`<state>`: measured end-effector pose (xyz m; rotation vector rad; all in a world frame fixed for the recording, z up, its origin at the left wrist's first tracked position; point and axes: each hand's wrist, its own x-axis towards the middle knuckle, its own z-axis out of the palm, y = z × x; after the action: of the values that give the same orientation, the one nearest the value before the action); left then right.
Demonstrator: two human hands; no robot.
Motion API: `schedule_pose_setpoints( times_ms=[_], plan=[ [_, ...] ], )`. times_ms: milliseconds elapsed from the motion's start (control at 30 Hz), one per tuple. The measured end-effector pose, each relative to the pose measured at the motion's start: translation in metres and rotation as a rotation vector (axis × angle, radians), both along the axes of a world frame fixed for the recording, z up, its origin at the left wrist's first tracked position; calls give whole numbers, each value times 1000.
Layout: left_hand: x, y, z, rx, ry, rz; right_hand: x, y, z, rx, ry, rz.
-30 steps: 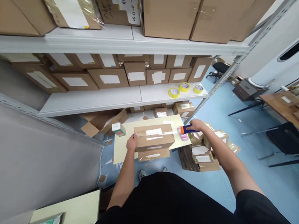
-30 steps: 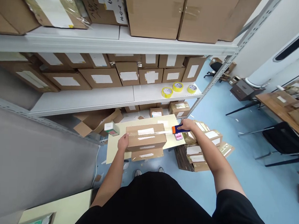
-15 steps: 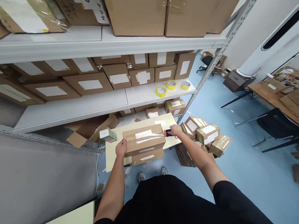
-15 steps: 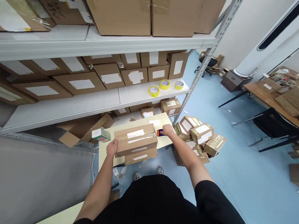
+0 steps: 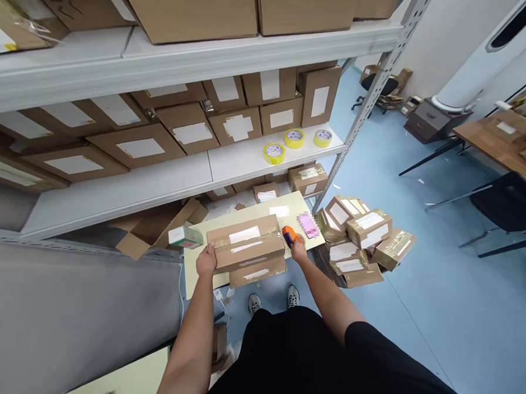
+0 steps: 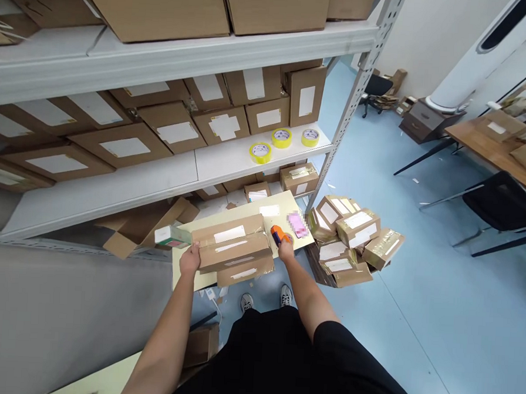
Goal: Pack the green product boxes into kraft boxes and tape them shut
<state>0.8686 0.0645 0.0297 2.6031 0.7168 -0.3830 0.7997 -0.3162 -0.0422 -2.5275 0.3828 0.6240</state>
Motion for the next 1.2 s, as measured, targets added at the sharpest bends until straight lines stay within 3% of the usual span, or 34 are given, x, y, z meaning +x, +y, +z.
schedule_pose_setpoints(
  times_ms=[100, 200, 333, 500, 633, 733, 1000, 1200],
  plan=[
    [-2, -3, 3, -5, -10, 10, 11, 1, -17, 17, 21, -92],
    [-4, -3, 4, -7, -25, 17, 22, -2, -20, 61, -8, -137],
    [-6, -3, 2, -22, -52, 22, 31, -1, -2, 150, -125, -190],
    [-7, -3, 0, -58, -82, 50, 37, 19, 25, 482, -341, -159],
    [-11, -6, -1, -105, -105, 96, 37, 33, 31, 358, -376, -167],
    [-14, -7, -4, -139, -132, 102, 35, 29, 29, 352, -406, -143],
    [-14, -2, -16, -200, -172, 102, 45, 7, 24, 592, -341, -91],
    [-16, -2, -21, -231, -179, 77, 53, -5, 25, 888, -182, -190]
  ],
)
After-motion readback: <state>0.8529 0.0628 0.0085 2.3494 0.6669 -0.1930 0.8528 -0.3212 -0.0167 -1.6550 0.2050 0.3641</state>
